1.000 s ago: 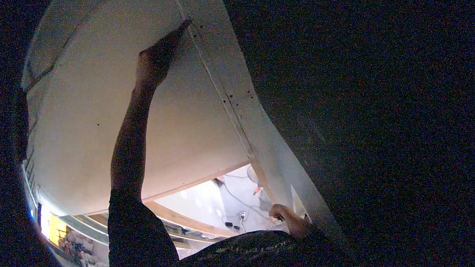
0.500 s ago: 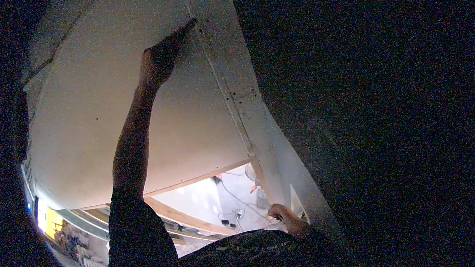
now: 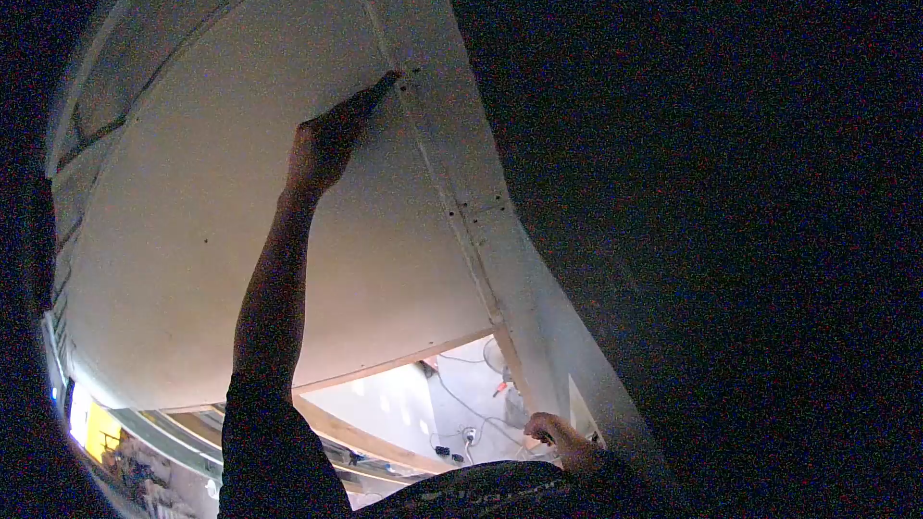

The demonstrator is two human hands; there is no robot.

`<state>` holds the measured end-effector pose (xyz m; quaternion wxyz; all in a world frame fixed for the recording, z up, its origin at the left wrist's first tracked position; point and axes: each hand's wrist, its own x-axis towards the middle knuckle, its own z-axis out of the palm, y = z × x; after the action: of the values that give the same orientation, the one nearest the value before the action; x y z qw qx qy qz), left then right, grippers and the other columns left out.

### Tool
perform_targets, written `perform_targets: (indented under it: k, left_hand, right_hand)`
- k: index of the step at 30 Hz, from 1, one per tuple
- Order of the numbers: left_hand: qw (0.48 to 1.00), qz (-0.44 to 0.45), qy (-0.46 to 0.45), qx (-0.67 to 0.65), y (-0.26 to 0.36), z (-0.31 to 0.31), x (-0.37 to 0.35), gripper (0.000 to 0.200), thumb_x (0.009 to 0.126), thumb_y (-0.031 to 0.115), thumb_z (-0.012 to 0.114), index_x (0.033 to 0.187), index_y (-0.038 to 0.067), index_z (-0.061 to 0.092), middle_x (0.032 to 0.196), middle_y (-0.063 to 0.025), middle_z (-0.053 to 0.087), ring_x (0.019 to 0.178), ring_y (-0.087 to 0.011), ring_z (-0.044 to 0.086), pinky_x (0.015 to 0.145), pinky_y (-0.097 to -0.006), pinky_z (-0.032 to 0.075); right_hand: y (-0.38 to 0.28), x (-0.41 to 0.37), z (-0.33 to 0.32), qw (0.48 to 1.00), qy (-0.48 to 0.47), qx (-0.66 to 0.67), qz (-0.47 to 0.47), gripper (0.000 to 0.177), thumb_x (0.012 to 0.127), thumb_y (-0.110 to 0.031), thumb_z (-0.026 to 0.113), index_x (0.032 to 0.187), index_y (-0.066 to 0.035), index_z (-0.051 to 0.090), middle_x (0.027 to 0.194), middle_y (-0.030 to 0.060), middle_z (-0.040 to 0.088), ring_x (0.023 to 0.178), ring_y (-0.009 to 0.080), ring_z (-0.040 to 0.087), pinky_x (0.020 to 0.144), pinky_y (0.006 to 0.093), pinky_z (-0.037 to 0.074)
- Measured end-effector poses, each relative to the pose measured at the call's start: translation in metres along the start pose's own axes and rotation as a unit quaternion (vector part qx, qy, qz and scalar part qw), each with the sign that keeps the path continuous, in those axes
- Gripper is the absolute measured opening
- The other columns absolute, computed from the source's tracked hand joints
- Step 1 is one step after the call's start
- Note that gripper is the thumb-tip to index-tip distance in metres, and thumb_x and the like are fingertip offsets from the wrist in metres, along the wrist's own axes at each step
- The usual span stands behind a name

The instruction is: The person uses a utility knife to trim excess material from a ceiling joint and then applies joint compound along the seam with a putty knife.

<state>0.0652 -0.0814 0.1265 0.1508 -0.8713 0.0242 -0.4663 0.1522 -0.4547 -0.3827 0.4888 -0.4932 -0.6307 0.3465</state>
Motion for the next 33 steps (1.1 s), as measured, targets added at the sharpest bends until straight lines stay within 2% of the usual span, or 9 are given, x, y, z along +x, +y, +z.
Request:
perform_targets:
  k: [3, 7, 9, 12, 19, 22, 24, 27, 33]
  left_hand:
    - [0.999, 0.011, 0.001, 0.035, 0.009, -0.001, 0.003, 0.042, 0.102, 0.012, 0.058, 0.143, 0.021, 0.059, 0.126, -0.0105, 0.071, 0.098, -0.0309, 0.075, 0.083, -0.0428, 0.062]
    - [0.997, 0.035, 0.022, 0.067, 0.004, 0.004, 0.007, 0.041, 0.101, 0.012, 0.059, 0.141, 0.021, 0.06, 0.123, -0.0107, 0.072, 0.093, -0.0317, 0.075, 0.079, -0.0427, 0.062]
    - [0.999, 0.014, 0.017, 0.046, 0.002, 0.005, 0.005, 0.04, 0.101, 0.012, 0.059, 0.14, 0.021, 0.061, 0.122, -0.0112, 0.072, 0.094, -0.0318, 0.075, 0.078, -0.0428, 0.062]
    - [0.999, -0.045, -0.007, 0.023, 0.003, 0.005, -0.003, 0.038, 0.102, 0.014, 0.059, 0.139, 0.021, 0.062, 0.122, -0.0117, 0.072, 0.096, -0.0321, 0.074, 0.079, -0.0429, 0.061]
    - [0.998, -0.03, -0.041, 0.045, 0.015, 0.003, -0.008, 0.038, 0.105, 0.015, 0.053, 0.14, 0.025, 0.062, 0.126, -0.0083, 0.071, 0.103, -0.031, 0.073, 0.086, -0.0415, 0.06]
    - [0.998, -0.053, -0.041, 0.022, 0.011, 0.008, -0.012, 0.036, 0.104, 0.014, 0.053, 0.139, 0.021, 0.063, 0.128, -0.0084, 0.071, 0.103, -0.0306, 0.073, 0.088, -0.0414, 0.06]
    - [0.999, -0.033, -0.007, 0.006, 0.001, 0.015, -0.017, 0.035, 0.104, 0.015, 0.054, 0.137, 0.018, 0.064, 0.128, -0.0096, 0.07, 0.104, -0.0313, 0.073, 0.089, -0.0417, 0.059]
    - [0.999, -0.019, 0.022, -0.018, -0.011, 0.015, -0.012, 0.033, 0.103, 0.016, 0.057, 0.135, 0.014, 0.065, 0.127, -0.0119, 0.07, 0.104, -0.0326, 0.073, 0.088, -0.0419, 0.059]
    - [0.999, -0.045, 0.013, -0.023, -0.013, 0.02, -0.007, 0.034, 0.1, 0.016, 0.062, 0.134, 0.015, 0.066, 0.123, -0.0143, 0.072, 0.103, -0.0331, 0.073, 0.085, -0.0411, 0.059]
  right_hand:
    - [0.008, 0.01, 0.011, 1.0, -0.005, 0.014, 0.013, 0.069, 0.078, -0.033, 0.086, 0.124, -0.001, 0.045, 0.109, 0.0137, 0.051, 0.096, 0.0228, 0.051, 0.091, 0.038, 0.042]
    - [0.145, 0.046, 0.031, 0.953, -0.039, 0.028, 0.298, 0.033, 0.082, -0.032, 0.076, 0.082, -0.007, 0.055, 0.072, 0.0083, 0.05, 0.059, 0.0218, 0.047, 0.058, 0.0415, 0.039]
    - [0.216, 0.063, 0.038, 0.9, -0.073, 0.002, 0.429, 0.033, 0.083, -0.032, 0.07, 0.061, -0.01, 0.06, 0.054, 0.0055, 0.049, 0.041, 0.0213, 0.045, 0.041, 0.0433, 0.038]
    - [0.162, 0.069, 0.029, 0.841, -0.109, -0.039, 0.529, 0.033, 0.082, -0.033, 0.071, 0.061, -0.011, 0.058, 0.054, 0.0056, 0.049, 0.042, 0.0216, 0.045, 0.043, 0.0424, 0.039]
    - [0.225, 0.049, 0.04, 0.879, -0.046, 0.083, 0.466, 0.031, 0.083, -0.034, 0.069, 0.066, -0.011, 0.057, 0.056, 0.0065, 0.052, 0.045, 0.0227, 0.048, 0.045, 0.0419, 0.041]
    - [0.256, 0.055, 0.043, 0.889, 0.023, 0.229, 0.396, 0.031, 0.083, -0.034, 0.068, 0.068, -0.01, 0.056, 0.058, 0.0068, 0.053, 0.047, 0.0231, 0.048, 0.046, 0.0417, 0.041]
    - [0.153, 0.035, 0.023, 0.962, -0.026, 0.087, 0.257, 0.036, 0.083, -0.032, 0.076, 0.092, -0.007, 0.052, 0.083, 0.0104, 0.052, 0.072, 0.023, 0.05, 0.067, 0.0395, 0.042]
    - [0.013, 0.011, -0.002, 0.995, -0.041, -0.037, 0.082, 0.068, 0.082, -0.029, 0.086, 0.128, -0.001, 0.045, 0.122, 0.0156, 0.051, 0.11, 0.0229, 0.053, 0.1, 0.0362, 0.044]
    - [0.006, 0.008, -0.002, 0.998, -0.038, -0.028, 0.043, 0.072, 0.084, -0.032, 0.085, 0.133, 0.0, 0.042, 0.122, 0.0156, 0.05, 0.111, 0.0228, 0.052, 0.1, 0.0362, 0.043]
